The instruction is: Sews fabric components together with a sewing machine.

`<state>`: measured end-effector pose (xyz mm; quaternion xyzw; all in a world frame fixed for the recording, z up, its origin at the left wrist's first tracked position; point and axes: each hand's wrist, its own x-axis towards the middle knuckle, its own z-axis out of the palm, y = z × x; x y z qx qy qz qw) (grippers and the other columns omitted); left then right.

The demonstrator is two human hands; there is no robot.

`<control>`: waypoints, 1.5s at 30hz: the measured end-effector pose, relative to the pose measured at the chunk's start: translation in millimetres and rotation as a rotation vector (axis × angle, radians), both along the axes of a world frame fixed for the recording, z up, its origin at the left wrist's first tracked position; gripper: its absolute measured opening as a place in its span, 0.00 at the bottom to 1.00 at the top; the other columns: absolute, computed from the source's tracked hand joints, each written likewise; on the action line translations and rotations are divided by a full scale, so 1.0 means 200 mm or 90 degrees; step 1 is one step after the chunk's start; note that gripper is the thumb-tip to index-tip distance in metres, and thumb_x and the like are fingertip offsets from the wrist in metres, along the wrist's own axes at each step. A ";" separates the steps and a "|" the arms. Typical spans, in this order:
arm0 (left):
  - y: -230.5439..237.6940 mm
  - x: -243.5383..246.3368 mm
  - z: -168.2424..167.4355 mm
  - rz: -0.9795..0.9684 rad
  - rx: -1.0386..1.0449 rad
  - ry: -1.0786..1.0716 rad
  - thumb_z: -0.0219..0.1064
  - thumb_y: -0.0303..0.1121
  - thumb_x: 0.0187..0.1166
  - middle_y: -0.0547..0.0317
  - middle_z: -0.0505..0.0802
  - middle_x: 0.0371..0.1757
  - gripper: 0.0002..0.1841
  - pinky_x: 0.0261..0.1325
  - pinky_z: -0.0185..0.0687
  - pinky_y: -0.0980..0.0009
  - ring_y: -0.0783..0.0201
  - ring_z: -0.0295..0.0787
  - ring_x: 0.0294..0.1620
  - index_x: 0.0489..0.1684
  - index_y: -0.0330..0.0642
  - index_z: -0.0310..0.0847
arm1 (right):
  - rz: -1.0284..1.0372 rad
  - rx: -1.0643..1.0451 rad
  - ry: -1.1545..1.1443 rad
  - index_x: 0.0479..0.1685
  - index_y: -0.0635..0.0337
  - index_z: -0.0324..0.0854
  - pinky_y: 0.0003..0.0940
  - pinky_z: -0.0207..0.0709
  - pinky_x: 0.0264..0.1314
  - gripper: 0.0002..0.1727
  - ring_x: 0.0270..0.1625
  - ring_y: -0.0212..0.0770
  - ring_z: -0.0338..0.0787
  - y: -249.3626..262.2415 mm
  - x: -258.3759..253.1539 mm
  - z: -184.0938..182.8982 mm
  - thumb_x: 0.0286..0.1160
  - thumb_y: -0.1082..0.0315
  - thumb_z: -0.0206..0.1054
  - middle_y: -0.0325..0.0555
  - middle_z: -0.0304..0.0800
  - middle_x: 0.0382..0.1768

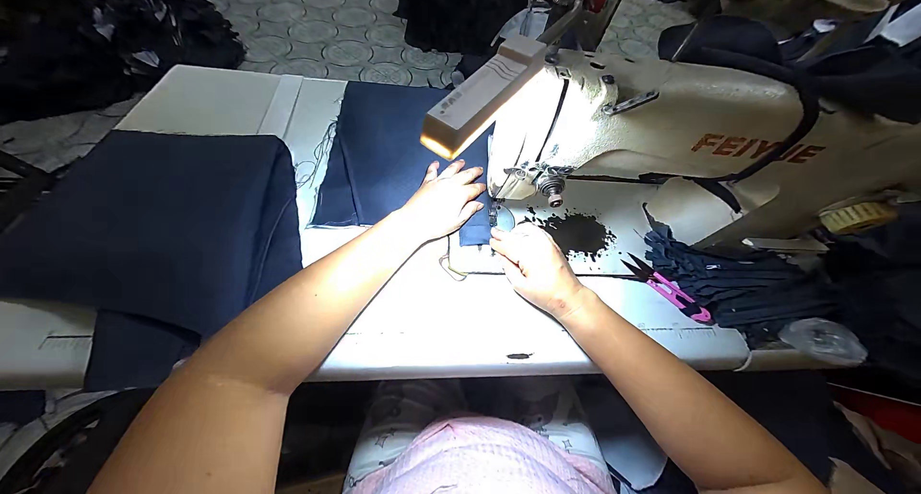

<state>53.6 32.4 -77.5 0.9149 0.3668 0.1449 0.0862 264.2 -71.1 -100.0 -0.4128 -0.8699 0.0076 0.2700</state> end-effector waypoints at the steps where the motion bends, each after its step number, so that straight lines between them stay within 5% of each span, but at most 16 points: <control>1: -0.02 0.02 0.00 -0.009 0.031 -0.023 0.57 0.34 0.89 0.42 0.84 0.77 0.17 0.83 0.53 0.27 0.38 0.69 0.85 0.63 0.35 0.87 | 0.000 -0.009 0.001 0.52 0.64 0.94 0.51 0.78 0.69 0.16 0.63 0.56 0.90 0.00 0.00 0.00 0.73 0.73 0.61 0.53 0.94 0.62; 3: -0.10 0.06 -0.02 -0.015 0.062 -0.056 0.61 0.25 0.81 0.37 0.90 0.63 0.12 0.77 0.68 0.37 0.39 0.84 0.71 0.51 0.28 0.89 | -0.004 -0.031 0.000 0.55 0.62 0.93 0.52 0.75 0.73 0.17 0.67 0.56 0.89 -0.02 0.01 0.01 0.75 0.72 0.61 0.52 0.92 0.65; 4: -0.15 0.08 -0.03 -0.008 0.039 -0.052 0.60 0.26 0.82 0.35 0.91 0.62 0.14 0.76 0.71 0.41 0.40 0.85 0.70 0.53 0.26 0.88 | -0.005 -0.045 0.001 0.56 0.62 0.93 0.53 0.74 0.75 0.17 0.69 0.55 0.87 -0.03 0.01 0.01 0.76 0.72 0.61 0.52 0.91 0.67; 8: -0.19 0.09 -0.01 0.022 -0.077 -0.008 0.54 0.30 0.89 0.35 0.82 0.77 0.20 0.81 0.60 0.35 0.40 0.72 0.84 0.72 0.27 0.79 | -0.001 -0.036 0.037 0.51 0.61 0.94 0.55 0.74 0.74 0.14 0.69 0.55 0.88 -0.07 0.03 0.01 0.75 0.72 0.63 0.51 0.93 0.63; 13: -0.17 0.07 0.01 0.045 -0.111 -0.015 0.53 0.31 0.92 0.41 0.81 0.80 0.19 0.83 0.51 0.29 0.42 0.67 0.88 0.75 0.33 0.79 | -0.003 -0.038 0.075 0.47 0.60 0.96 0.51 0.73 0.77 0.13 0.67 0.49 0.89 -0.12 0.06 -0.01 0.77 0.70 0.63 0.47 0.95 0.59; 17: -0.19 0.05 0.06 0.038 -0.185 0.031 0.56 0.43 0.91 0.42 0.71 0.88 0.29 0.87 0.36 0.26 0.45 0.55 0.94 0.86 0.35 0.67 | -0.012 -0.049 0.081 0.45 0.60 0.96 0.52 0.75 0.75 0.13 0.65 0.48 0.91 -0.14 0.05 -0.02 0.77 0.70 0.64 0.47 0.96 0.57; 23: -0.17 0.05 0.05 0.057 -0.157 0.023 0.50 0.25 0.89 0.45 0.74 0.87 0.24 0.85 0.41 0.25 0.42 0.57 0.93 0.83 0.37 0.72 | -0.012 -0.055 0.095 0.44 0.60 0.96 0.50 0.74 0.77 0.12 0.67 0.47 0.90 -0.13 0.05 -0.01 0.76 0.70 0.64 0.46 0.96 0.56; 30: -0.07 0.00 0.04 0.151 -0.152 0.039 0.50 0.22 0.88 0.49 0.70 0.90 0.26 0.84 0.37 0.21 0.41 0.53 0.94 0.86 0.40 0.69 | -0.016 -0.075 0.126 0.42 0.61 0.96 0.46 0.74 0.77 0.11 0.65 0.46 0.90 -0.11 0.05 -0.01 0.74 0.71 0.66 0.46 0.96 0.55; 33: -0.04 -0.04 0.06 0.181 -0.171 0.067 0.48 0.39 0.94 0.50 0.65 0.93 0.27 0.83 0.35 0.19 0.38 0.47 0.95 0.91 0.43 0.63 | -0.031 -0.120 0.156 0.42 0.63 0.96 0.42 0.79 0.72 0.11 0.61 0.45 0.92 -0.08 0.05 0.05 0.73 0.73 0.67 0.49 0.97 0.51; 36: 0.00 -0.10 0.07 0.228 -0.180 0.079 0.51 0.56 0.91 0.46 0.62 0.94 0.29 0.80 0.35 0.16 0.29 0.45 0.94 0.90 0.64 0.65 | -0.095 -0.218 0.160 0.46 0.64 0.93 0.37 0.86 0.63 0.09 0.53 0.39 0.94 0.01 0.06 0.13 0.79 0.73 0.66 0.50 0.96 0.48; 38: 0.02 -0.11 0.09 0.275 -0.196 0.069 0.52 0.52 0.92 0.49 0.64 0.93 0.24 0.80 0.36 0.16 0.30 0.46 0.94 0.88 0.71 0.69 | -0.179 -0.298 0.208 0.51 0.68 0.91 0.43 0.85 0.59 0.10 0.49 0.43 0.93 0.11 0.06 0.18 0.82 0.71 0.67 0.54 0.95 0.46; 40: 0.04 -0.11 0.11 0.332 -0.215 0.056 0.51 0.46 0.94 0.54 0.66 0.93 0.22 0.81 0.36 0.17 0.34 0.47 0.94 0.85 0.71 0.72 | -0.251 -0.331 0.354 0.48 0.71 0.86 0.38 0.86 0.51 0.10 0.41 0.38 0.91 0.25 0.07 0.16 0.76 0.72 0.70 0.52 0.91 0.39; 42: 0.06 -0.12 0.10 0.370 -0.201 0.025 0.52 0.41 0.93 0.56 0.73 0.89 0.21 0.83 0.39 0.21 0.37 0.53 0.93 0.81 0.68 0.78 | -0.306 -0.376 0.464 0.59 0.75 0.77 0.31 0.85 0.50 0.13 0.42 0.35 0.88 0.34 0.03 0.20 0.79 0.78 0.64 0.54 0.85 0.45; 43: 0.06 -0.13 0.08 0.374 -0.174 -0.011 0.52 0.38 0.93 0.54 0.78 0.85 0.20 0.83 0.43 0.24 0.38 0.60 0.91 0.77 0.62 0.82 | -0.338 -0.403 0.496 0.65 0.73 0.73 0.26 0.81 0.51 0.14 0.46 0.32 0.84 0.35 0.00 0.24 0.84 0.78 0.58 0.51 0.81 0.50; 45: 0.04 -0.16 0.05 0.365 -0.084 -0.119 0.54 0.32 0.91 0.46 0.89 0.72 0.18 0.81 0.57 0.31 0.39 0.78 0.79 0.68 0.46 0.88 | -0.379 -0.435 0.453 0.77 0.73 0.66 0.27 0.71 0.72 0.20 0.67 0.36 0.79 0.30 -0.04 0.32 0.90 0.77 0.50 0.58 0.77 0.69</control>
